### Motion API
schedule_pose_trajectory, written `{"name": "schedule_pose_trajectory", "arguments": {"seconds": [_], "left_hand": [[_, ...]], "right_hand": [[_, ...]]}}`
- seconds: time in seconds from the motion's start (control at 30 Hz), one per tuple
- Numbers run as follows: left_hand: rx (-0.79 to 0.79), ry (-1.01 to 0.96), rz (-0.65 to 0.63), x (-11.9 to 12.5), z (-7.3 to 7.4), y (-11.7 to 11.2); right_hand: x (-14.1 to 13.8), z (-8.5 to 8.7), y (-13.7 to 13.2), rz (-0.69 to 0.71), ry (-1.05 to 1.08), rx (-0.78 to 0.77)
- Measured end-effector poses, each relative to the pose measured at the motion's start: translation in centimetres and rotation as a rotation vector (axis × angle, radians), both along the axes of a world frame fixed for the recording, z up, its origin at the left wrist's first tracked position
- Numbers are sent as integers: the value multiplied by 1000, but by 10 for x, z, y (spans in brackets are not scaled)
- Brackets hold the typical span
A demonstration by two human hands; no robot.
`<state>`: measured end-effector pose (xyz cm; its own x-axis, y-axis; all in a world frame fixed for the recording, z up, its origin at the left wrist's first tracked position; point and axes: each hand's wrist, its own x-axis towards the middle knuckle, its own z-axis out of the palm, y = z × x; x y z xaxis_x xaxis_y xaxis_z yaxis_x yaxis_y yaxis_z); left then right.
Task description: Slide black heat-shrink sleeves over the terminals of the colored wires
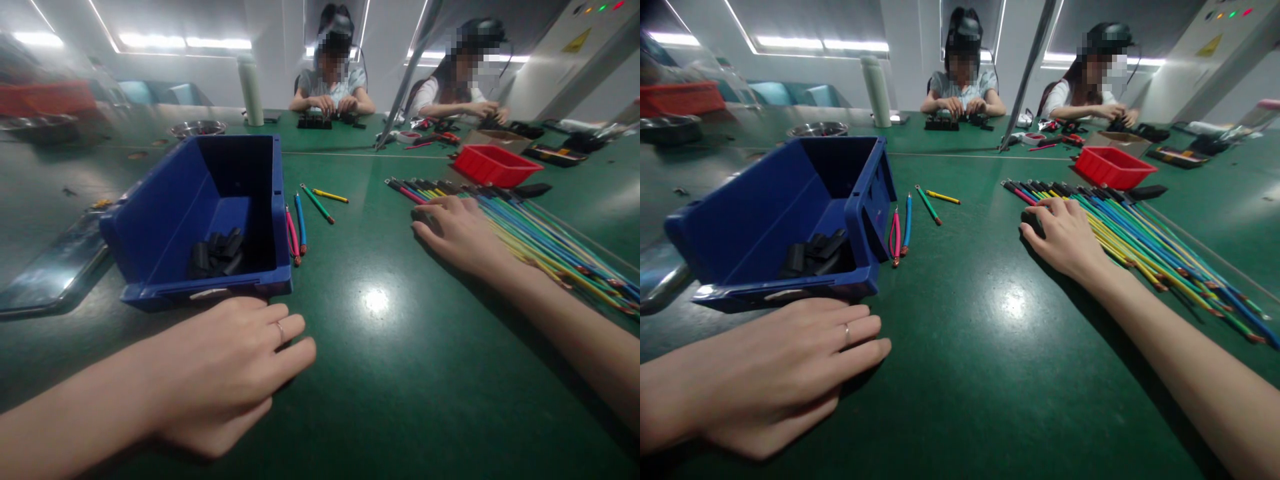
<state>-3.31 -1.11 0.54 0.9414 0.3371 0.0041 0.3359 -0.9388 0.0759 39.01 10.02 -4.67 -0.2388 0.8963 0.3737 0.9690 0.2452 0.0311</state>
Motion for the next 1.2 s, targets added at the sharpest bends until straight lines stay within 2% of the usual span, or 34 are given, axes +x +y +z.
{"name": "schedule_pose_trajectory", "arguments": {"seconds": [0.27, 0.6, 0.9, 1.03, 1.2], "left_hand": [[-3, -33, -6, -1, -1, 0], [6, -42, -24, 2, 3, 1], [98, 11, -27, 5, 9, -5], [205, 13, 27, 5, 10, -9], [212, 63, 106, 5, 13, -15]], "right_hand": [[-42, 2, -16, 279, 42, -5], [-76, 11, -36, 487, 37, 41], [-107, 20, -54, 607, 60, 41], [-118, 23, -62, 663, 85, 36], [-126, 25, -65, 700, 99, 31]]}}
